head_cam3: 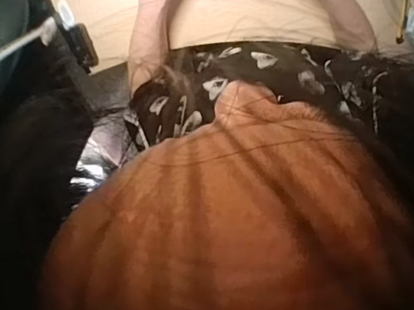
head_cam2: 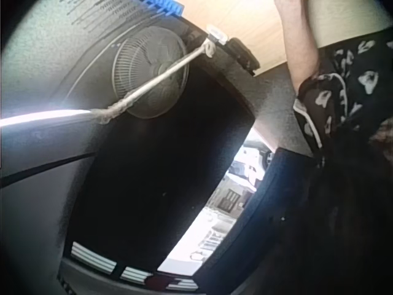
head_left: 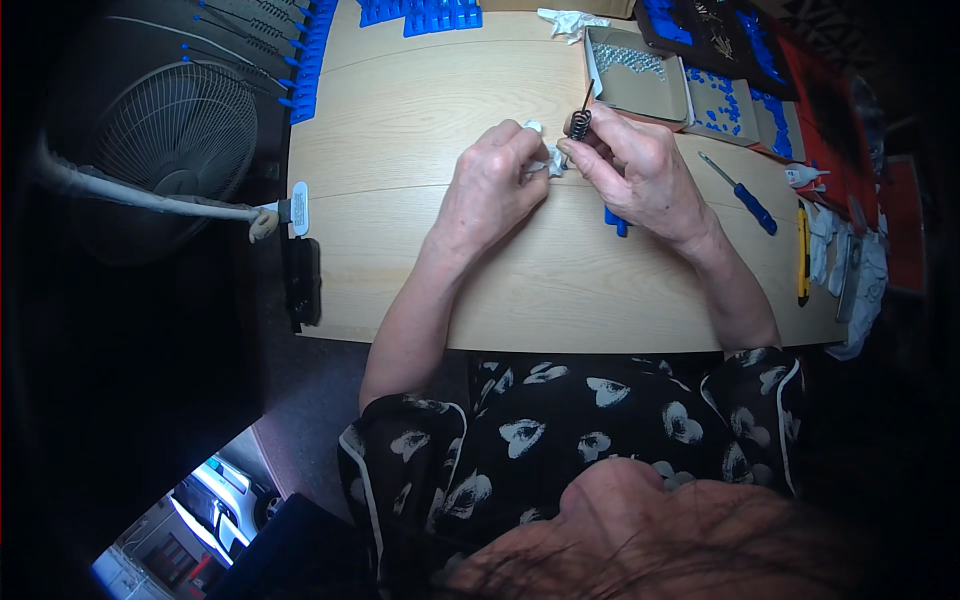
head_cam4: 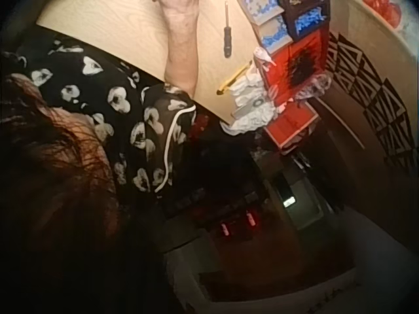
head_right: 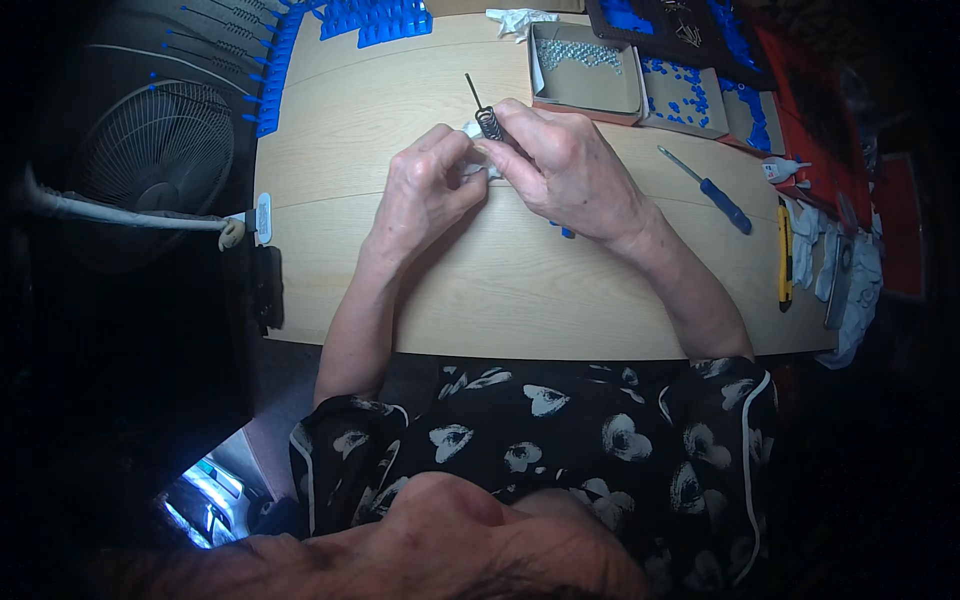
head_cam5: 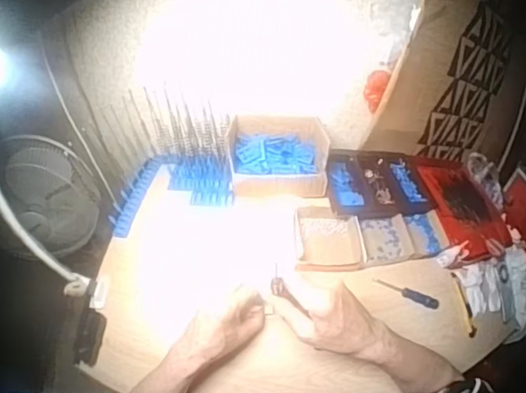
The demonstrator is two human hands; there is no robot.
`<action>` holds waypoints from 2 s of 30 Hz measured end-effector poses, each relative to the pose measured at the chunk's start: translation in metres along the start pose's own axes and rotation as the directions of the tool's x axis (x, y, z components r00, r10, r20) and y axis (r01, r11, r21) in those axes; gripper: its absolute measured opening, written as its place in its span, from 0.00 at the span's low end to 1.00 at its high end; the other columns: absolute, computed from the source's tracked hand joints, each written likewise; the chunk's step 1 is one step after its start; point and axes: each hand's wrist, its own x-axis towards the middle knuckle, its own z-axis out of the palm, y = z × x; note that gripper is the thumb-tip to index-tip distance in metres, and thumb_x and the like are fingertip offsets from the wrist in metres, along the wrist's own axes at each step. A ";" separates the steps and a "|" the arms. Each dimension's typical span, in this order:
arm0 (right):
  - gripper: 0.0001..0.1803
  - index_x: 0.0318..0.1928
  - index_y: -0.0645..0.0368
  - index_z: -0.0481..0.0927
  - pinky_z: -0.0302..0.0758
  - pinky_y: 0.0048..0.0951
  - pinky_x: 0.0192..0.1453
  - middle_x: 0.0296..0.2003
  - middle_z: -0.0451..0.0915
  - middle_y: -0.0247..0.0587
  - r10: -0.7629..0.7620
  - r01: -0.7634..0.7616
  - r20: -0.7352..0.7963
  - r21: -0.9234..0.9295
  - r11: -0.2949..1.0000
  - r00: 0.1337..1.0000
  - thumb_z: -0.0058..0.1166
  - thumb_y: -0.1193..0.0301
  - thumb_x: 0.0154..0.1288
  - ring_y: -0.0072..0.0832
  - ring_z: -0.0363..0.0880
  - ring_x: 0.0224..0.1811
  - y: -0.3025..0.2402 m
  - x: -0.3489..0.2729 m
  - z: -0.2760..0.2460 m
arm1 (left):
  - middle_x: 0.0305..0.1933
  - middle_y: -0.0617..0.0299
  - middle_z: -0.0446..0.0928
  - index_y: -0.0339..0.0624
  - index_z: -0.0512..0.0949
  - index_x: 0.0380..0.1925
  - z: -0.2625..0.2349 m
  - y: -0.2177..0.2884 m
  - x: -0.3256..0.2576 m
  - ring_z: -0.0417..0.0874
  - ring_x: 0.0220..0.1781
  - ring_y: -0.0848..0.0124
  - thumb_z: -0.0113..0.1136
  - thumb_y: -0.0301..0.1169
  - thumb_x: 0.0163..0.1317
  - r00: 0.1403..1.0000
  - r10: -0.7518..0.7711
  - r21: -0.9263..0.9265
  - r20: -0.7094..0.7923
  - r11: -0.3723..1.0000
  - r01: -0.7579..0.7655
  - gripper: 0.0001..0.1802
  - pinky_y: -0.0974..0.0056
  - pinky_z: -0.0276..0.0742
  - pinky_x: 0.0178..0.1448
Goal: The person assembles small plastic blue housings, metal springs, and metal rods into lighting fixtures on a workbench, using a screwdriver and adhesive from a bottle.
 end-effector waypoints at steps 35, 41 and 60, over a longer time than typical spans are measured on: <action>0.07 0.39 0.67 0.75 0.76 0.38 0.30 0.24 0.78 0.48 0.048 -0.049 0.031 0.026 0.998 0.998 0.59 0.76 0.69 0.40 0.83 0.26 0.001 0.001 -0.003 | 0.23 0.64 0.80 0.38 0.76 0.26 -0.005 0.008 -0.005 0.80 0.25 0.79 0.76 0.27 0.52 0.956 -0.197 -0.252 0.217 0.935 0.250 0.13 0.69 0.78 0.31; 0.07 0.40 0.67 0.75 0.76 0.38 0.31 0.24 0.79 0.48 0.075 -0.077 0.016 0.097 0.992 0.997 0.59 0.76 0.70 0.40 0.83 0.26 -0.001 0.000 0.000 | 0.25 0.58 0.80 0.37 0.76 0.28 0.002 0.003 -0.005 0.82 0.26 0.71 0.73 0.23 0.51 0.986 -0.075 -0.219 0.151 0.970 0.108 0.12 0.62 0.79 0.32; 0.08 0.41 0.68 0.75 0.76 0.38 0.32 0.25 0.78 0.48 0.031 -0.029 0.060 -0.025 0.999 0.998 0.59 0.75 0.70 0.39 0.83 0.27 0.002 0.001 -0.002 | 0.34 0.57 0.83 0.37 0.80 0.33 -0.001 -0.016 0.001 0.86 0.38 0.63 0.69 0.20 0.56 0.997 0.021 -0.215 0.075 0.977 -0.004 0.07 0.61 0.82 0.43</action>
